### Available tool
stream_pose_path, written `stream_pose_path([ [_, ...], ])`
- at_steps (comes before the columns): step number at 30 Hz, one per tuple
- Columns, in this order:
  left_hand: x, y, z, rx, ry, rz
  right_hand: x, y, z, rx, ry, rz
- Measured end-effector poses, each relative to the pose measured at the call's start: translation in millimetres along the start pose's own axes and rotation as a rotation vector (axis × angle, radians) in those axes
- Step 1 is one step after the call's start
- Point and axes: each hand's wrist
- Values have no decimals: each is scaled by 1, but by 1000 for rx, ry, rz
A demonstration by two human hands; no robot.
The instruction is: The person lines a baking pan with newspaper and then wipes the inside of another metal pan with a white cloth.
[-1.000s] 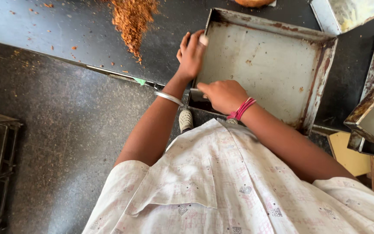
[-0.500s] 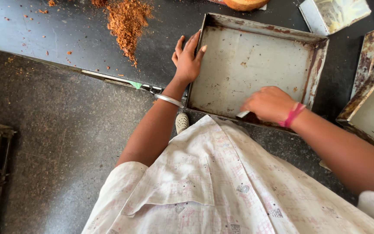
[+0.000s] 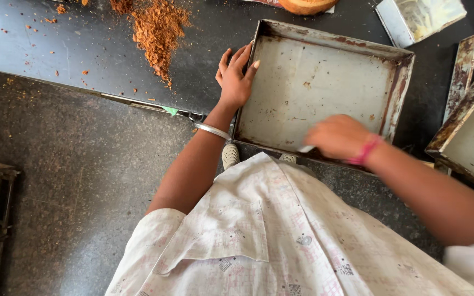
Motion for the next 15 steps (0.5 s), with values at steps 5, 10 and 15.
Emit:
stream_pose_path([
  [5,-13,8,16,-135,-44,-150,-37,67,8,-407,-249,-229],
  [10,-28,51,43,-150,-167,-179,-35,83,-21,-1180,-557,-478],
  [15,-35,98,39,-114,-150,-117,-21,25,-52,-970,-111,-392],
])
Point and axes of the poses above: each hand's wrist, its own y-axis away from the middle knuckle, its own z-axis out of the back of the hand, x = y × z, and after that the axes turned 2 degrees about -x, right-handed
